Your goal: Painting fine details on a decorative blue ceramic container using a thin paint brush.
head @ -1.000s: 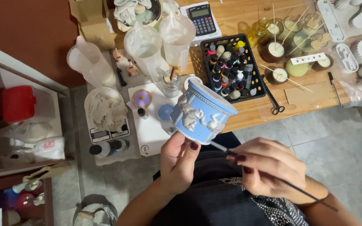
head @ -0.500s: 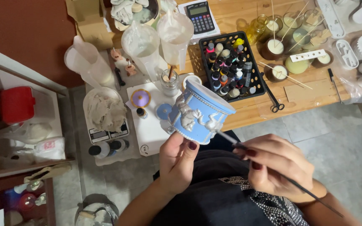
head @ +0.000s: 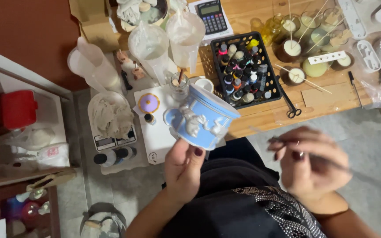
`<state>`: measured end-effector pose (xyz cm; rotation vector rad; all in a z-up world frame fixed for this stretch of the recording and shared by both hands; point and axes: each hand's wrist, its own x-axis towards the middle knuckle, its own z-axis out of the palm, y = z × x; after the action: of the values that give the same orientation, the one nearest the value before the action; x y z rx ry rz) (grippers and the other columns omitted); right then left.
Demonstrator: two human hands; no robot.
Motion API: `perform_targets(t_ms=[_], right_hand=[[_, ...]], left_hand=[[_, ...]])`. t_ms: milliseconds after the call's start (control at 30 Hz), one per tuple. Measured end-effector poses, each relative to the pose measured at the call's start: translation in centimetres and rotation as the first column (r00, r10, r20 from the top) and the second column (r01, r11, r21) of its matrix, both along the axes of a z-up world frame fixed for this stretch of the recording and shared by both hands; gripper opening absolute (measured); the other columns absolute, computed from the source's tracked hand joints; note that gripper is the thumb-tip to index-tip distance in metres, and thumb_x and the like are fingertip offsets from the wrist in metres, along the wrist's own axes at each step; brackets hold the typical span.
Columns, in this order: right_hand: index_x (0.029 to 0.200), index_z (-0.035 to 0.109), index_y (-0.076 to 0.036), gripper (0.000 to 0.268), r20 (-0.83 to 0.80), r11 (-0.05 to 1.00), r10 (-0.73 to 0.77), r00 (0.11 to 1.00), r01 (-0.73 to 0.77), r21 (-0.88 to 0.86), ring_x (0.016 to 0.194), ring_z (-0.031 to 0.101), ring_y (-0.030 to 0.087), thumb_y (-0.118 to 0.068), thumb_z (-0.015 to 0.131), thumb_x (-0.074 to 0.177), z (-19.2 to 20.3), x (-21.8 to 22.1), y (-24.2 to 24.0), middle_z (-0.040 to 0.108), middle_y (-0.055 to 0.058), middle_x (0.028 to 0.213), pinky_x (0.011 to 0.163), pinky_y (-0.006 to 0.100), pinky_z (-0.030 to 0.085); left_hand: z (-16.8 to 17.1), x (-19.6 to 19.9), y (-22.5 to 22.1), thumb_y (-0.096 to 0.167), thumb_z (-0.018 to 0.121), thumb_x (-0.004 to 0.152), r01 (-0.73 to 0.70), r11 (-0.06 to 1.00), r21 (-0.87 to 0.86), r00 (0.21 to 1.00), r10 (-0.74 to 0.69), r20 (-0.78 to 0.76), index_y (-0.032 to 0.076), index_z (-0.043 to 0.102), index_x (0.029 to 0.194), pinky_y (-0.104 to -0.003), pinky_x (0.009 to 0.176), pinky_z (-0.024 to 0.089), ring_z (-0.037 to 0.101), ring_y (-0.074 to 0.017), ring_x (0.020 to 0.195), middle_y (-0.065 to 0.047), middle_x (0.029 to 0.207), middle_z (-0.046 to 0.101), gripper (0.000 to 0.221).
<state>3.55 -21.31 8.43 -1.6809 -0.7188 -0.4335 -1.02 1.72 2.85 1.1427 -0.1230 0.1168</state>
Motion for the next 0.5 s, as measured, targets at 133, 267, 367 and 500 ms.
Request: perform_targets(t_ms=[133,267,367,500], right_hand=[[0.114,0.061,0.002,0.008,-0.387,0.979,-0.022,0.922,0.098,0.177,0.082,0.069,0.017,-0.001,0.055,0.109,-8.5,3.7,-1.8,0.066,0.013,0.104,0.080,0.030,0.059],[0.098,0.074,0.000,0.011,-0.397,0.919,-0.091,0.913,-0.076,-0.386,0.073,0.069,0.016,0.000,0.063,0.094,-15.9,7.5,1.0,0.075,0.009,0.094,0.057,0.027,0.049],[0.099,0.077,0.000,0.011,-0.344,0.841,-0.068,0.937,-0.132,-0.525,0.068,0.065,0.023,-0.001,0.068,0.091,-19.6,7.9,2.6,0.069,0.011,0.083,0.062,0.035,0.051],[0.084,0.070,-0.001,0.006,-0.049,0.832,0.051,0.997,-0.070,-0.550,0.092,0.065,0.033,-0.006,0.074,0.087,-23.3,8.1,3.3,0.069,0.012,0.093,0.079,0.043,0.055]], left_hand=[[-2.6,0.0,0.0,0.009,0.051,0.112,-0.185,0.953,-0.240,0.982,0.170,-0.084,-0.008,0.054,0.144,-0.025,0.093,0.042,0.054,-0.0097,0.105,-0.007,0.127,0.064,0.036],[-1.2,1.3,0.2,0.004,0.049,0.107,-0.140,0.884,-0.447,0.990,0.112,-0.089,-0.006,0.051,0.141,-0.032,0.117,0.040,0.056,-0.0157,0.130,-0.008,0.137,0.062,0.035],[-2.4,1.3,0.2,0.001,0.049,0.105,-0.210,0.910,-0.356,0.974,0.163,-0.158,-0.006,0.053,0.141,-0.035,0.118,0.038,0.056,-0.0185,0.131,-0.012,0.139,0.062,0.036],[-5.1,0.9,0.4,0.007,0.048,0.115,-0.183,0.873,-0.452,0.983,0.158,-0.095,-0.009,0.055,0.139,-0.036,0.121,0.038,0.055,-0.0185,0.131,-0.013,0.138,0.063,0.030]])
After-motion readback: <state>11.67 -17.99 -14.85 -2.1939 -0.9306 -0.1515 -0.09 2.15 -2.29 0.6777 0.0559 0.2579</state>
